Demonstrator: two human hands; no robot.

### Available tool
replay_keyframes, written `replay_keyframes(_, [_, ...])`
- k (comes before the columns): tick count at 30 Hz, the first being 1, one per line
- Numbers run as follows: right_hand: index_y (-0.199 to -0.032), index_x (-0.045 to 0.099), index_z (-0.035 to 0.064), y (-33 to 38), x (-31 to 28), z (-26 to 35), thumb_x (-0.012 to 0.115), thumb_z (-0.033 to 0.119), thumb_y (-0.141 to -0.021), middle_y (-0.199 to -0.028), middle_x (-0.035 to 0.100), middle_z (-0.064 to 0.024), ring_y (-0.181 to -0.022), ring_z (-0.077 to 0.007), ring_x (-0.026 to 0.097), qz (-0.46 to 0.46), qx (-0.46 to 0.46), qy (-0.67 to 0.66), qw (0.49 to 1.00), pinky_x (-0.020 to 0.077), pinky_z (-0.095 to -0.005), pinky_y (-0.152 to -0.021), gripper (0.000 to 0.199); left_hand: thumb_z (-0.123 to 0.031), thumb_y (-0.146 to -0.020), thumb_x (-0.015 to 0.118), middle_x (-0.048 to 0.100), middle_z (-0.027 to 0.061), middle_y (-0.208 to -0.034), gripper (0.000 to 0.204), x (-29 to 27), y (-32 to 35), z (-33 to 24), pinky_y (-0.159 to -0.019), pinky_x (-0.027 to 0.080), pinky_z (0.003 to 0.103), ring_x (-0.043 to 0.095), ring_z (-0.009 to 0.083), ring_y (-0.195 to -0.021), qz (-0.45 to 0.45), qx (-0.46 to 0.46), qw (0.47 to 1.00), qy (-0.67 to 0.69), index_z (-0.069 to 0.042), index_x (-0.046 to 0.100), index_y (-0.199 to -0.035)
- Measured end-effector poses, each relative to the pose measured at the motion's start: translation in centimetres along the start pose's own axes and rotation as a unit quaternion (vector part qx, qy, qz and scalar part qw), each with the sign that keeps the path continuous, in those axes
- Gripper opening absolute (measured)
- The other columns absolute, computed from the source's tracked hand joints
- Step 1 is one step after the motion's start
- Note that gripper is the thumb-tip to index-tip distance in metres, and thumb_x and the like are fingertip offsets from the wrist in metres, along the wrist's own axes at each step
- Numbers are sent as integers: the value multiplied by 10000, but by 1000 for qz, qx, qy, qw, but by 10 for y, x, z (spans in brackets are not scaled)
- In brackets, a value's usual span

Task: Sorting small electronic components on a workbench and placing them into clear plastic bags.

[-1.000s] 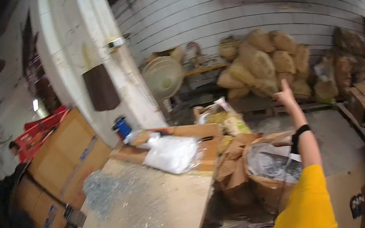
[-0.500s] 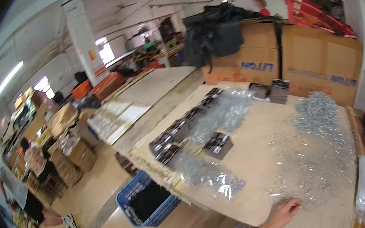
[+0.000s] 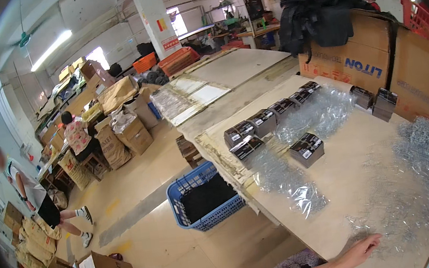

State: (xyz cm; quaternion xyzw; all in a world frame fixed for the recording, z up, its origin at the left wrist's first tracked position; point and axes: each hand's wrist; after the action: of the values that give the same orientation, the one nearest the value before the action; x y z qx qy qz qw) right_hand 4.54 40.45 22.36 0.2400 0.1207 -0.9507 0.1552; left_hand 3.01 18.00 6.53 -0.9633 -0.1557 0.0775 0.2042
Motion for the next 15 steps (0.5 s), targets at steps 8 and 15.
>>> replay_keyframes(8, [-1182, 521, -3, 46, 13, -11, 623, 140, -797, -1098, 563, -178, -958, -293, 577, 28, -8, 30, 999, 477, -435, -820, 423, -54, -919, 519, 619, 165, -948, 292, -1, 0, -7, -749, 495, 362, 621, 301, -869, -15, 17, 1000, -2, -21, 483, -1207])
replay_keyframes(15, [-1165, 526, -2, 79, -1, -26, 619, 152, -803, -1084, 563, -178, -950, -295, 575, 24, -11, 59, 998, 474, -436, -816, 404, -48, -909, 505, 607, 155, -988, 216, -8, -3, -22, -752, 486, 388, 605, 330, -872, -7, 60, 998, -32, 4, 542, -1115])
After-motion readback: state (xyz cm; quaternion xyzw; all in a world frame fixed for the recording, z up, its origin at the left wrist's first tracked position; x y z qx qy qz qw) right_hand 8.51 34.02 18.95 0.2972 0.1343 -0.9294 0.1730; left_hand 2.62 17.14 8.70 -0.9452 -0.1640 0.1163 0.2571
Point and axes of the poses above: each hand's wrist, its own y-axis away from the middle knuckle, its own x-axis out of the palm, z = x × y
